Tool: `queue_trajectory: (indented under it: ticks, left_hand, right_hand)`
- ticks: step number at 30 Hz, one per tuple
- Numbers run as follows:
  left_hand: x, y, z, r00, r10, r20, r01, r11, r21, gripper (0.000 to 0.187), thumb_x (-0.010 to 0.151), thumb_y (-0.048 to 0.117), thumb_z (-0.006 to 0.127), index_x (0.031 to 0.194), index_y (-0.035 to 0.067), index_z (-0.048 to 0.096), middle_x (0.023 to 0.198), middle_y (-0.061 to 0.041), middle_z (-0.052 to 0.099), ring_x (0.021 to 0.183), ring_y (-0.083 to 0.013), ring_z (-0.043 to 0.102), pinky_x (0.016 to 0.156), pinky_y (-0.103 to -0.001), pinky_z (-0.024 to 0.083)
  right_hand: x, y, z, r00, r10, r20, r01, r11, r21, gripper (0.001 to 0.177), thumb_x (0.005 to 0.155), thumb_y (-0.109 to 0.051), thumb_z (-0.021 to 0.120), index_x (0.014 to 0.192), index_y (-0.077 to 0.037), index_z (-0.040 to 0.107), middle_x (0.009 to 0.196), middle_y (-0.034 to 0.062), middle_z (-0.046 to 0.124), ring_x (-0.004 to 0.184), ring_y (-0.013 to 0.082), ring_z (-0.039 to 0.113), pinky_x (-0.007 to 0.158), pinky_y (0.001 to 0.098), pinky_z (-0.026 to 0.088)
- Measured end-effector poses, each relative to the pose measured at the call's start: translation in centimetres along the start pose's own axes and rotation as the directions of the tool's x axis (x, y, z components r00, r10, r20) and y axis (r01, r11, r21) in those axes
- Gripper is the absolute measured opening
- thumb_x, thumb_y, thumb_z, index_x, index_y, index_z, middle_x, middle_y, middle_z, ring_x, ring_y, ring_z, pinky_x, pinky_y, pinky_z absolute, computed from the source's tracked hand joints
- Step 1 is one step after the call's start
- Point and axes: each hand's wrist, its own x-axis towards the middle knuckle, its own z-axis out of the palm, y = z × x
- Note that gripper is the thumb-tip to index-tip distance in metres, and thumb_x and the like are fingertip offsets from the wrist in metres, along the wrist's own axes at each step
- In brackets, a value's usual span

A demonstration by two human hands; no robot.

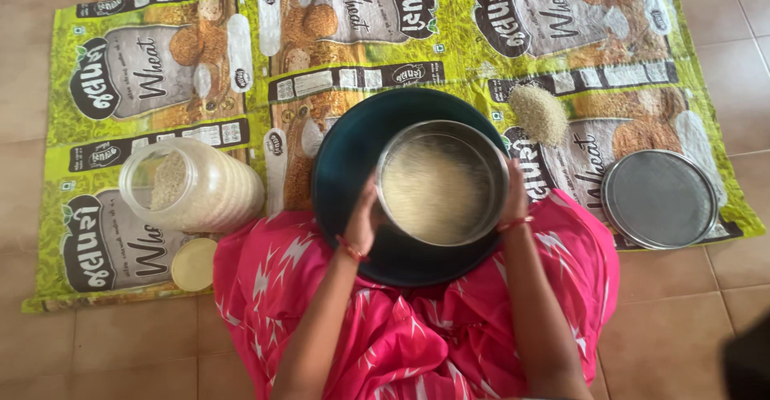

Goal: The person sits on the floor and sifts grains in a metal sieve placed over a dark bowl. They shake the sieve to separate fine particles and use their right hand to pick out dark debris from the grains. A large plastic container of grains and a wheat sack are visible nearby.

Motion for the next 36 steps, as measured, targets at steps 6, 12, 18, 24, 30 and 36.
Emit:
queue_trajectory:
  ticks: [6,12,18,24,30,36]
  left_hand:
    - [1.1,4.1,-4.0,0.998,0.039,-0.040,-0.049,0.954,-0.297,0.067,0.105,0.053,0.044,0.153,0.006,0.047,0.151,-0.016,0.051,0.138,-0.0301,0.047,0.114,-0.046,0.040]
    - [1.4,1.6,-1.5,0.977,0.207,-0.046,-0.211,0.971,-0.116,0.065,0.107,0.048,0.046,0.154,0.004,0.047,0.158,-0.009,0.049,0.147,-0.0222,0.041,0.120,-0.034,0.034]
    - [-0.7,2.2,-2.4,0.999,-0.022,0.047,0.032,0.976,-0.217,0.067,0.101,0.049,0.045,0.153,0.008,0.045,0.153,-0.005,0.051,0.140,-0.0218,0.046,0.113,-0.042,0.038]
    - [1.4,4.1,-4.2,0.993,0.088,-0.079,-0.105,0.960,-0.261,0.071,0.103,0.051,0.046,0.155,0.003,0.044,0.152,-0.009,0.053,0.139,-0.0223,0.049,0.117,-0.039,0.036]
    - [-1.6,0.8,0.6,0.986,-0.140,0.095,0.155,0.971,-0.180,0.068,0.095,0.046,0.045,0.156,0.015,0.037,0.152,0.000,0.049,0.136,-0.0193,0.048,0.109,-0.048,0.037]
    - [-0.3,6.1,-4.1,0.995,0.102,-0.002,-0.095,0.918,-0.386,0.068,0.103,0.049,0.046,0.156,0.007,0.038,0.153,-0.013,0.049,0.139,-0.0277,0.045,0.118,-0.046,0.034]
  right_hand:
    - [-2.6,3.9,2.5,0.986,0.041,0.163,-0.023,0.993,-0.113,0.065,0.102,-0.052,0.043,0.153,-0.013,0.042,0.152,0.0031,0.052,0.137,0.0193,0.052,0.109,0.0378,0.047]
    - [-1.7,0.5,-0.3,0.994,0.044,0.099,-0.035,0.995,-0.090,0.081,0.097,-0.066,0.037,0.153,-0.008,0.044,0.145,0.0100,0.058,0.127,0.0270,0.058,0.103,0.0456,0.049]
    - [-1.9,1.7,1.4,1.000,-0.012,0.025,0.018,0.966,-0.256,0.082,0.099,-0.066,0.037,0.156,-0.006,0.040,0.146,0.0108,0.056,0.130,0.0230,0.055,0.108,0.0414,0.045]
    - [-2.0,2.9,2.7,0.957,0.163,0.240,-0.100,0.961,-0.256,0.085,0.099,-0.068,0.032,0.155,-0.006,0.044,0.143,0.0101,0.058,0.117,0.0266,0.059,0.103,0.0417,0.048]
    - [-1.2,0.0,0.3,0.993,0.040,-0.115,-0.046,0.998,-0.044,0.080,0.100,-0.065,0.036,0.148,-0.004,0.051,0.133,0.0137,0.065,0.116,0.0263,0.064,0.100,0.0408,0.053]
    - [-2.7,3.9,3.0,0.927,0.241,0.289,-0.145,0.937,-0.317,0.073,0.090,-0.064,0.037,0.151,-0.023,0.043,0.144,-0.0012,0.058,0.121,0.0201,0.060,0.096,0.0405,0.053]
